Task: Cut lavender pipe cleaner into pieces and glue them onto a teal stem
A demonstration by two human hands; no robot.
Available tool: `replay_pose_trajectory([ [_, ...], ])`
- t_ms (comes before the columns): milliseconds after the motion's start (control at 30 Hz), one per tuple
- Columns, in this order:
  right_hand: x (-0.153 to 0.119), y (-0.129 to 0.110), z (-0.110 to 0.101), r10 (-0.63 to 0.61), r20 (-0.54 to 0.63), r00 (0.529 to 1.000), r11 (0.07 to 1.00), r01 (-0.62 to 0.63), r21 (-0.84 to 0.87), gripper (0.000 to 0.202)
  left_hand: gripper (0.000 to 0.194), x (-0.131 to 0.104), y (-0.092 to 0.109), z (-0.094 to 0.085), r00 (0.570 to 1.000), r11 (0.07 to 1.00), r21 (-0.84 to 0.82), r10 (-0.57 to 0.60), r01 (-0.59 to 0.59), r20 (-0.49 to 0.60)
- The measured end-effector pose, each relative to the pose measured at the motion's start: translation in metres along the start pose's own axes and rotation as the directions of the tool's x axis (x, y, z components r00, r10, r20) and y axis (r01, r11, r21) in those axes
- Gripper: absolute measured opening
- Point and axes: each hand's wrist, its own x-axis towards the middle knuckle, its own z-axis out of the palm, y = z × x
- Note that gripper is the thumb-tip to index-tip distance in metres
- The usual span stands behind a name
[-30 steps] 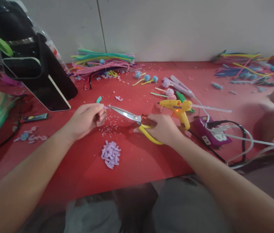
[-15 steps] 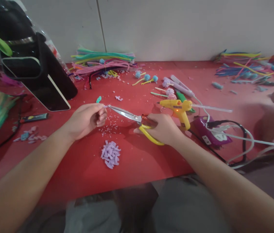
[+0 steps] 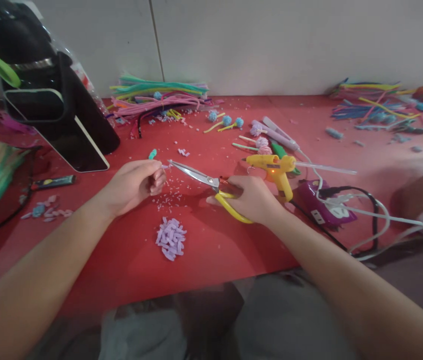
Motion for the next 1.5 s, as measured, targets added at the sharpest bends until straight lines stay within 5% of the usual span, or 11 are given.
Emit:
replay_pose_trajectory([
  [1500,-0.0005,-0.0027,-0.0023,-0.023,0.014,1.000,1.000,0.023,0.001,0.074,0.029,0.0004,-0.0024,-0.0090,0.998,0.982,0.176,0.062,-0.062,0.004],
])
